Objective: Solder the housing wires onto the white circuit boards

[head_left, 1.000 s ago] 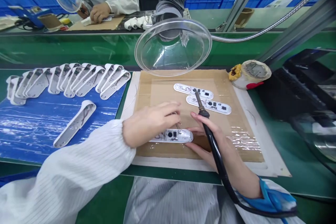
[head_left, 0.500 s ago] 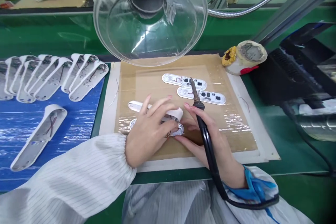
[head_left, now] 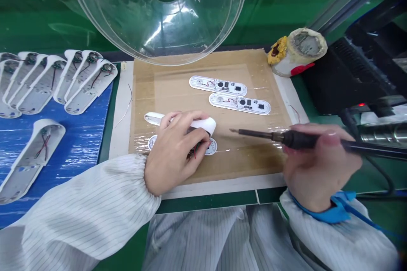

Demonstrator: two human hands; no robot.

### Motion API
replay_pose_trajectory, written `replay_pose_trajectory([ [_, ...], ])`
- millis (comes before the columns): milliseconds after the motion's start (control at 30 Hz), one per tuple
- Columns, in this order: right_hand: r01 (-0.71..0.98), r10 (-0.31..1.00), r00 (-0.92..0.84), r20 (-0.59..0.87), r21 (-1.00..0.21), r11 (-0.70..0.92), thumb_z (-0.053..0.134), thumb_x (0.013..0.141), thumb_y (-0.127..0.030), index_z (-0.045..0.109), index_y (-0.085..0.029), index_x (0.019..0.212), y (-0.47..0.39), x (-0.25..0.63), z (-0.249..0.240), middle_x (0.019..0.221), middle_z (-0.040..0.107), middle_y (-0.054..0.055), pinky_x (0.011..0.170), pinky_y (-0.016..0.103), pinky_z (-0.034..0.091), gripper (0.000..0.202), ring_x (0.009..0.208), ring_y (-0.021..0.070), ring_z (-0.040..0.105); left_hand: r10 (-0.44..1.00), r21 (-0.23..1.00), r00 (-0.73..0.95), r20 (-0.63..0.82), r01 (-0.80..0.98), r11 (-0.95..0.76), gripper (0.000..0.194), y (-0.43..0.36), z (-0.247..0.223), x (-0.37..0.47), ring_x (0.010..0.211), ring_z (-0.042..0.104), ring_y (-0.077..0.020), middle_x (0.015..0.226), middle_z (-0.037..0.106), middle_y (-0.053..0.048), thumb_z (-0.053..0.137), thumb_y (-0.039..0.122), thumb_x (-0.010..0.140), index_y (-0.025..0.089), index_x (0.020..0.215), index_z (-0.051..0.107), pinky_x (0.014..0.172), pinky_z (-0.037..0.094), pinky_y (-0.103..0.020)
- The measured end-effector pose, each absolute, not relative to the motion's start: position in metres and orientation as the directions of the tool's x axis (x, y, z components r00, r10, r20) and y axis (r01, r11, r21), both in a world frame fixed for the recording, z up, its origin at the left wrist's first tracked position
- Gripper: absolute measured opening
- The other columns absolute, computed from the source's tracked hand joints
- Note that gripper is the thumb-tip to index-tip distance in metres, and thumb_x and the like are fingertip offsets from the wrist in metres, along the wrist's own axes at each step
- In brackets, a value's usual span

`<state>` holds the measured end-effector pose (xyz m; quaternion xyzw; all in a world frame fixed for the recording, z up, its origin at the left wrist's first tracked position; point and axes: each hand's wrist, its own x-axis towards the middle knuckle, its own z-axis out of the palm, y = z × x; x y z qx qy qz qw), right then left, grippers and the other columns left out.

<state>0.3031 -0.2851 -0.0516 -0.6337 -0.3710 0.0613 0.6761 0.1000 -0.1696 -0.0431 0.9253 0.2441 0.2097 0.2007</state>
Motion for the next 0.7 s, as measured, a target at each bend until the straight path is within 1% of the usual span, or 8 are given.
replay_pose_trajectory([
  [67, 0.392, 0.605, 0.682, 0.411, -0.904, 0.172, 0.059, 0.094, -0.034, 0.073, -0.022, 0.080, -0.2869, 0.3001, -0.0554, 0.074, 0.065, 0.004, 0.040, 0.029, 0.032, 0.022, 0.052, 0.0138, 0.051, 0.546, 0.484, 0.793, 0.270, 0.379, -0.789, 0.011, -0.1701, -0.0420, 0.1009, 0.115, 0.057, -0.0210, 0.128, 0.060, -0.007, 0.055, 0.018, 0.092, 0.021, 0.088, 0.065, 0.105, 0.031, -0.045],
  [100, 0.410, 0.635, 0.651, 0.415, -0.897, 0.165, 0.060, 0.093, -0.032, 0.073, -0.023, 0.081, -0.2879, 0.2984, -0.0568, 0.074, 0.066, 0.003, 0.039, 0.030, 0.032, 0.020, 0.051, 0.0137, 0.051, 0.551, 0.489, 0.793, 0.260, 0.384, -0.783, 0.012, -0.1701, -0.0413, 0.1014, 0.116, 0.057, -0.0208, 0.128, 0.060, -0.007, 0.055, 0.018, 0.092, 0.021, 0.088, 0.066, 0.105, 0.031, -0.045],
  [167, 0.454, 0.680, 0.582, 0.446, -0.872, 0.183, 0.062, 0.092, -0.030, 0.073, -0.024, 0.083, -0.2896, 0.2959, -0.0584, 0.071, 0.065, 0.001, 0.041, 0.030, 0.038, 0.016, 0.051, 0.0132, 0.052, 0.559, 0.497, 0.793, 0.242, 0.393, -0.774, 0.013, -0.1701, -0.0401, 0.1022, 0.117, 0.057, -0.0204, 0.128, 0.060, -0.007, 0.055, 0.019, 0.093, 0.021, 0.088, 0.067, 0.107, 0.031, -0.045],
  [233, 0.482, 0.705, 0.537, 0.463, -0.854, 0.195, 0.062, 0.092, -0.029, 0.073, -0.025, 0.084, -0.2904, 0.2949, -0.0591, 0.071, 0.065, -0.001, 0.047, 0.030, 0.044, 0.014, 0.052, 0.0128, 0.054, 0.562, 0.501, 0.791, 0.241, 0.395, -0.770, 0.014, -0.1700, -0.0392, 0.1025, 0.118, 0.057, -0.0202, 0.127, 0.060, -0.007, 0.055, 0.019, 0.093, 0.021, 0.087, 0.067, 0.109, 0.030, -0.046],
  [333, 0.500, 0.717, 0.514, 0.471, -0.844, 0.196, 0.063, 0.092, -0.029, 0.074, -0.025, 0.086, -0.2910, 0.2956, -0.0594, 0.071, 0.066, -0.002, 0.050, 0.031, 0.047, 0.013, 0.053, 0.0129, 0.054, 0.564, 0.507, 0.790, 0.240, 0.393, -0.767, 0.015, -0.1698, -0.0388, 0.1023, 0.118, 0.057, -0.0201, 0.127, 0.061, -0.008, 0.055, 0.019, 0.093, 0.020, 0.086, 0.067, 0.112, 0.028, -0.048],
  [533, 0.538, 0.722, 0.501, 0.477, -0.825, 0.172, 0.064, 0.091, -0.028, 0.075, -0.028, 0.088, -0.2918, 0.2966, -0.0609, 0.074, 0.069, -0.002, 0.053, 0.033, 0.049, 0.011, 0.053, 0.0148, 0.055, 0.567, 0.508, 0.790, 0.235, 0.397, -0.764, 0.015, -0.1695, -0.0384, 0.1024, 0.119, 0.057, -0.0209, 0.126, 0.061, -0.009, 0.054, 0.019, 0.093, 0.019, 0.086, 0.067, 0.110, 0.032, -0.049],
  [700, 0.553, 0.719, 0.465, 0.517, -0.803, 0.220, 0.063, 0.091, -0.026, 0.074, -0.027, 0.088, -0.2889, 0.2970, -0.0611, 0.073, 0.069, -0.002, 0.049, 0.032, 0.046, 0.012, 0.052, 0.0143, 0.055, 0.567, 0.505, 0.793, 0.224, 0.403, -0.763, 0.017, -0.1697, -0.0372, 0.1023, 0.119, 0.057, -0.0210, 0.126, 0.061, -0.008, 0.053, 0.019, 0.093, 0.020, 0.085, 0.068, 0.110, 0.031, -0.049],
])
